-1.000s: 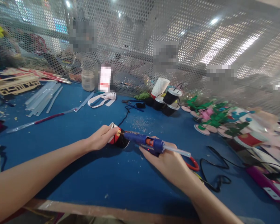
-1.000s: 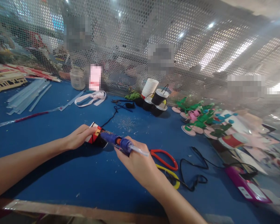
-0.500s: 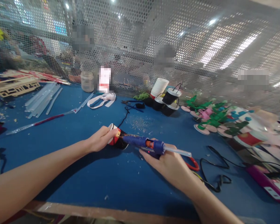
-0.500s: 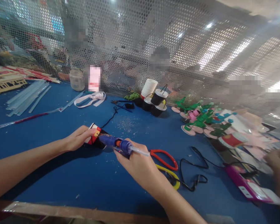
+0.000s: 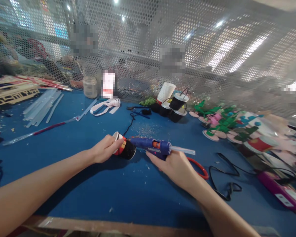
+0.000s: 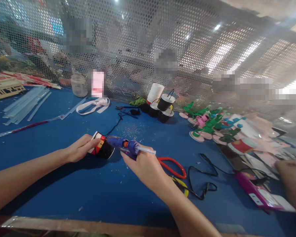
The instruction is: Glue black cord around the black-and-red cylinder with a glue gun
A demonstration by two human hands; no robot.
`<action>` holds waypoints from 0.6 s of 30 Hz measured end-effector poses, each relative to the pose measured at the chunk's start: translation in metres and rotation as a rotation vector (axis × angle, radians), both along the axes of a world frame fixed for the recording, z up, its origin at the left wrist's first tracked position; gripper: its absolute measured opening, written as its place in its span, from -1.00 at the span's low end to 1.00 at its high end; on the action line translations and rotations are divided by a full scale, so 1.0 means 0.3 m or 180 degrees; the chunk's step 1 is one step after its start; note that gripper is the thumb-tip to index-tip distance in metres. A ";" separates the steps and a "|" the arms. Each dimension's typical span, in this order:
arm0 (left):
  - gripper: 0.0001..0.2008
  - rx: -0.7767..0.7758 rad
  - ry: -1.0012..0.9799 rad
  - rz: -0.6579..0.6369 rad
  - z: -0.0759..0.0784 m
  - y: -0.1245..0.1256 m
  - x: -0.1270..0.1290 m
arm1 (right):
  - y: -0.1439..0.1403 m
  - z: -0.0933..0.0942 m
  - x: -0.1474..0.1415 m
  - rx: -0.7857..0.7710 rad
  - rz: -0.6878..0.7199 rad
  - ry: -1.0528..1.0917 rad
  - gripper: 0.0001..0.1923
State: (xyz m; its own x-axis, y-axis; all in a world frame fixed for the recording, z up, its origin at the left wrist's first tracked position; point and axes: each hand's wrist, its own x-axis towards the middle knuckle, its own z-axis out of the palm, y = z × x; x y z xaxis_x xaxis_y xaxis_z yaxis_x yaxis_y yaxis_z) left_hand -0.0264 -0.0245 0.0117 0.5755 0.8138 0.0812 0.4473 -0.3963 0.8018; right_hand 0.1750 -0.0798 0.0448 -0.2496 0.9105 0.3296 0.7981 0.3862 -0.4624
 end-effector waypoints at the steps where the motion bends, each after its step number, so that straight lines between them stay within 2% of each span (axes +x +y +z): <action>1: -0.59 0.0017 -0.0002 -0.0018 0.001 0.000 0.000 | 0.000 -0.001 0.001 -0.0010 -0.0012 0.0005 -0.81; 10: -0.58 0.0079 0.0007 0.0010 -0.003 0.002 -0.001 | 0.001 -0.010 0.004 -0.0103 -0.0025 0.0108 -0.79; 18: -0.58 -0.0111 -0.0117 0.0145 -0.002 -0.001 0.003 | -0.021 0.023 -0.004 -0.0117 0.0138 0.0171 -0.83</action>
